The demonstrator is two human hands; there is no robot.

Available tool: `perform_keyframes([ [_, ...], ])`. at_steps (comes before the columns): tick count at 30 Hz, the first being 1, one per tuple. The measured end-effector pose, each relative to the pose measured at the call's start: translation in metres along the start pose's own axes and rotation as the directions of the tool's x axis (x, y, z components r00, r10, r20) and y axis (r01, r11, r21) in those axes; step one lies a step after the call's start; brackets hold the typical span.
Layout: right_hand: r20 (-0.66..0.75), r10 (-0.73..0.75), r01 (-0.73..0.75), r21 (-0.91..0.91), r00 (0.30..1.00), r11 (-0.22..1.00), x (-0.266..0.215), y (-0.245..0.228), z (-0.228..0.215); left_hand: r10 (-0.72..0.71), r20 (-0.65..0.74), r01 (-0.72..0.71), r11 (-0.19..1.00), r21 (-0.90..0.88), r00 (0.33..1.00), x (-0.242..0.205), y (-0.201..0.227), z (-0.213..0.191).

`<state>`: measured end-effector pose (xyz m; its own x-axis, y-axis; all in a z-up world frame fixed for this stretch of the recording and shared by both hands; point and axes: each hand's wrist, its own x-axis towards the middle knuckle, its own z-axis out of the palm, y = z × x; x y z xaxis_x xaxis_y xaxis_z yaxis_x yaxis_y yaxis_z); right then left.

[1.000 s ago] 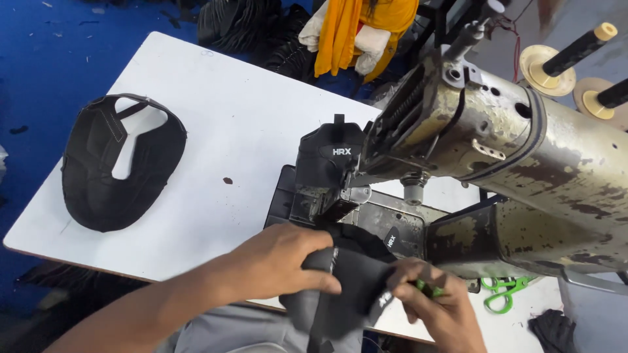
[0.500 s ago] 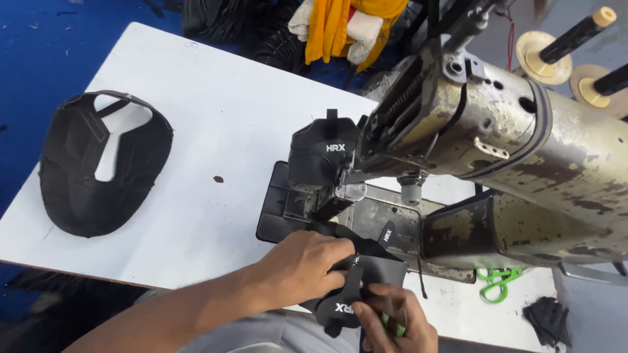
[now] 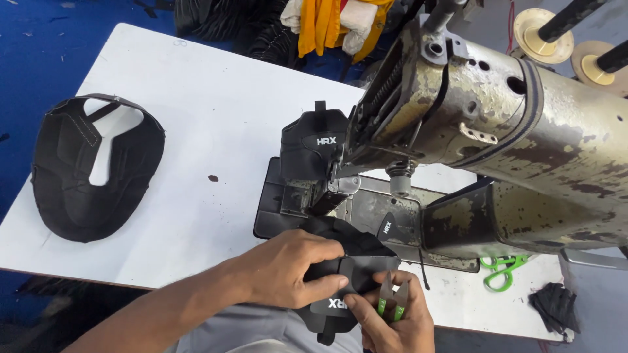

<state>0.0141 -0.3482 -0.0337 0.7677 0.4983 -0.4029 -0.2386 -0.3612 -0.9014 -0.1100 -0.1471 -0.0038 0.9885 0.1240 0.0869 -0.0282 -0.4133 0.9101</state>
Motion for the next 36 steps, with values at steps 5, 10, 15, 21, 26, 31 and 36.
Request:
perform_keyframes([
  [5, 0.04, -0.027, 0.027, -0.016, 0.999, 0.999, 0.003, 0.004, -0.004, 0.017, 0.0, -0.017, 0.999, -0.032, 1.0, 0.0, -0.002, 0.002],
  [10, 0.037, 0.005, -0.004, -0.042, 0.999, 0.999, 0.0, -0.007, 0.0, -0.046, 0.029, 0.047, 0.998, -0.047, 0.999, 0.0, 0.001, 0.0],
  [15, 0.025, 0.048, -0.044, -0.136, 0.999, 0.99, 0.002, -0.011, -0.017, -0.038, -0.018, 0.039, 0.999, 0.015, 0.999, 0.002, -0.002, -0.001],
  [21, 0.262, -0.509, 0.57, -0.451, 0.82, 0.686, 0.011, -0.067, -0.021, -0.012, 0.003, 0.012, 0.996, 0.086, 1.0, 0.008, 0.001, -0.006],
  [26, 0.294, -0.043, 0.251, -0.72, 0.955, 0.647, 0.012, -0.106, 0.005, -0.06, 0.03, 0.058, 0.995, 0.078, 0.998, 0.011, 0.005, -0.008],
  [31, 0.211, 0.005, 0.162, -0.766, 0.978, 0.622, 0.015, -0.101, 0.007, -0.009, 0.011, 0.009, 0.999, 0.045, 1.0, 0.012, 0.0, -0.014],
  [36, 0.207, -0.033, 0.183, -0.769, 0.978, 0.613, 0.017, -0.097, 0.004, -0.129, 0.095, 0.131, 0.991, -0.015, 0.987, 0.014, 0.007, -0.022],
])
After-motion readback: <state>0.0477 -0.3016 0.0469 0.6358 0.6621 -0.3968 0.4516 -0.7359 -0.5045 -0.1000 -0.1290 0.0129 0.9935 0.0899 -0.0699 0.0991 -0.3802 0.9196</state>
